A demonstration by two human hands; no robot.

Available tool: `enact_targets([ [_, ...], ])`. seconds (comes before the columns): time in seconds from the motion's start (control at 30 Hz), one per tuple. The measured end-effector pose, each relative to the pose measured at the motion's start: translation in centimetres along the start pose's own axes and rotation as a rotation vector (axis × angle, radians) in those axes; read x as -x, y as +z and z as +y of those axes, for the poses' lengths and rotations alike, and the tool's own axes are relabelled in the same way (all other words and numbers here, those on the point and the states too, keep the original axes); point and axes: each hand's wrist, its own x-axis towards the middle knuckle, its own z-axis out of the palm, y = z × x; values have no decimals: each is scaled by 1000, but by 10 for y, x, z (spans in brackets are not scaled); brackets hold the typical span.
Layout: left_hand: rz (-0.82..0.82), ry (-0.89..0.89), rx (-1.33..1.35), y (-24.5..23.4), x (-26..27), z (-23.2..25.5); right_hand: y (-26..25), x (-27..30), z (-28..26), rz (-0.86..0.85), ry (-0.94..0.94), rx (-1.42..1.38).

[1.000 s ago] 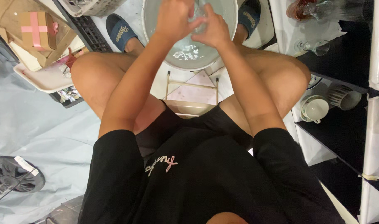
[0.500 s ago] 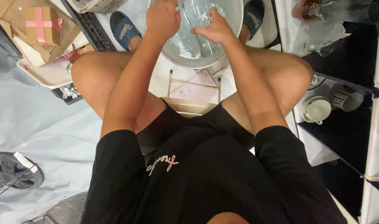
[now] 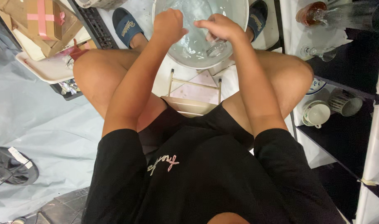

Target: The person washes several small ceramic bowls and a glass by hand in a bucket of water. They scrub the items, rinse them, and place them on a nearby shelf.

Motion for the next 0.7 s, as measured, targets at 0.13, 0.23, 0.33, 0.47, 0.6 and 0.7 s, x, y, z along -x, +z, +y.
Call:
enact_targets([
  [0.13, -39, -9, -27, -7, 3, 6, -1, -15, 9, 10, 82, 115],
  [0.23, 16, 25, -84, -7, 5, 7, 9, -28, 18, 33, 99, 158],
  [0.33, 66, 48, -86, -6, 8, 8, 21, -42, 26, 91, 138, 232],
  [0.47, -23, 6, -72, -8, 10, 9, 40, -63, 42, 80, 214, 202],
  [0.6, 85, 55, -110, -9, 12, 5, 58, -90, 65, 122, 164, 179],
  [0.7, 143, 80, -121, -6, 16, 0, 65, -110, 82, 264, 35, 196],
])
